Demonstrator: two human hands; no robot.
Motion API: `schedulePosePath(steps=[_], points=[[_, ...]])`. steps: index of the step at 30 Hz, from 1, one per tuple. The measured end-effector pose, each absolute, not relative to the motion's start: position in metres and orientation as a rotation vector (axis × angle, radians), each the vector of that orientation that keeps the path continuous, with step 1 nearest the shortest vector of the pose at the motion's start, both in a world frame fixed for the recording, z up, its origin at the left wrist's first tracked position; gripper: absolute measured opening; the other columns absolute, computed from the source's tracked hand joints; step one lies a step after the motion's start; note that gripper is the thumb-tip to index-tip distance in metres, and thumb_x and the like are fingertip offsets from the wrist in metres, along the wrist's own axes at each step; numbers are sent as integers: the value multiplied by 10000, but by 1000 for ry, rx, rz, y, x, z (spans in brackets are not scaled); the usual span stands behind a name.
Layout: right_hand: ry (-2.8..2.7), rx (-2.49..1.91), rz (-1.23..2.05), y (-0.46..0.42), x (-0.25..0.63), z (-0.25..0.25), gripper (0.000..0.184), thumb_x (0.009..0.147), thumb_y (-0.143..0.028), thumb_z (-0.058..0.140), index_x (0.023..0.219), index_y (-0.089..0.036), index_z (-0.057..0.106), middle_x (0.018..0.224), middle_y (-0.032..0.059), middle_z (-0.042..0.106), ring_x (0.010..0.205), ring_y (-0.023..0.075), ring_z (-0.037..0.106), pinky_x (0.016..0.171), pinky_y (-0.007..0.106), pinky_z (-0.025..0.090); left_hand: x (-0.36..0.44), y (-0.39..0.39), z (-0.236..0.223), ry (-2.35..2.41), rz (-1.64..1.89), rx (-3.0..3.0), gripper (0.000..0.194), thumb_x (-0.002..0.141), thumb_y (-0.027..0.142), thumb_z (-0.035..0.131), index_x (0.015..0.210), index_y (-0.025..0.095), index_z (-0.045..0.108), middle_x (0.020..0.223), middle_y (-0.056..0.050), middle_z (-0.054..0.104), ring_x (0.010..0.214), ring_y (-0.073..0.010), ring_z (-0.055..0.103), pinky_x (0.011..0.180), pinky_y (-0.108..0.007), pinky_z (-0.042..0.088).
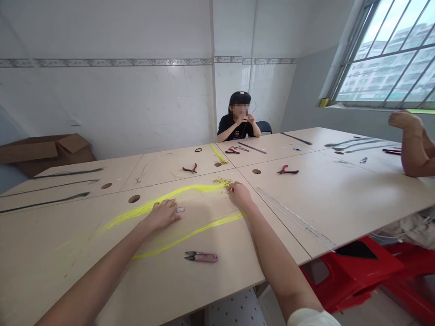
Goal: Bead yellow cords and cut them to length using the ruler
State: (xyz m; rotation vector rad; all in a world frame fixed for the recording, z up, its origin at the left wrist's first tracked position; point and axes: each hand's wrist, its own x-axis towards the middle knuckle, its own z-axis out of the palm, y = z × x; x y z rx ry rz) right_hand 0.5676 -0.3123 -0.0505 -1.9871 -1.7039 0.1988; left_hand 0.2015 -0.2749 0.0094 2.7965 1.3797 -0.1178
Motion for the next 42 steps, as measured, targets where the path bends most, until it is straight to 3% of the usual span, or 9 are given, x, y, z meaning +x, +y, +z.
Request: schedulePosePath(steps=[3,7,13,20,42], points=[[-1669,-1977,176,-315,570,-49,243,1011,-387,575,1054,-169,671,1088,68,663,965,172,629,903,376,541,208,-275,12,1415,-115,2770,469,961,475,544,1311,171,616,1518,-208,494,1411,-415,437,1110,-604,374],[-1692,-1917,183,-314,557,-47,239,1016,-371,567,1066,-160,667,1062,63,667,962,176,634,904,382,539,231,-273,6,1326,-116,2753,629,969,523,519,1522,240,419,1648,-135,344,1528,-331,304,1221,-562,266],[-1892,-1838,326,-285,509,-38,252,997,-374,613,1071,-139,672,1063,64,681,938,168,659,863,366,571,252,-262,-7,1268,-118,2715,777,974,604,421,1607,180,269,1696,-142,190,1580,-313,177,1269,-570,142],[-2064,-1905,434,-244,473,-24,277,998,-380,612,1140,-147,661,1145,82,668,1005,187,657,904,394,570,251,-257,-13,1191,-112,2720,773,978,629,354,1606,184,277,1699,-134,185,1592,-300,128,1272,-598,59],[-2347,-1812,701,-216,478,-6,295,988,-372,629,1161,-135,654,1160,76,660,1022,209,657,892,397,579,244,-251,-24,1160,-196,2622,786,986,614,337,1641,218,157,1710,-107,54,1594,-340,65,1252,-646,61]])
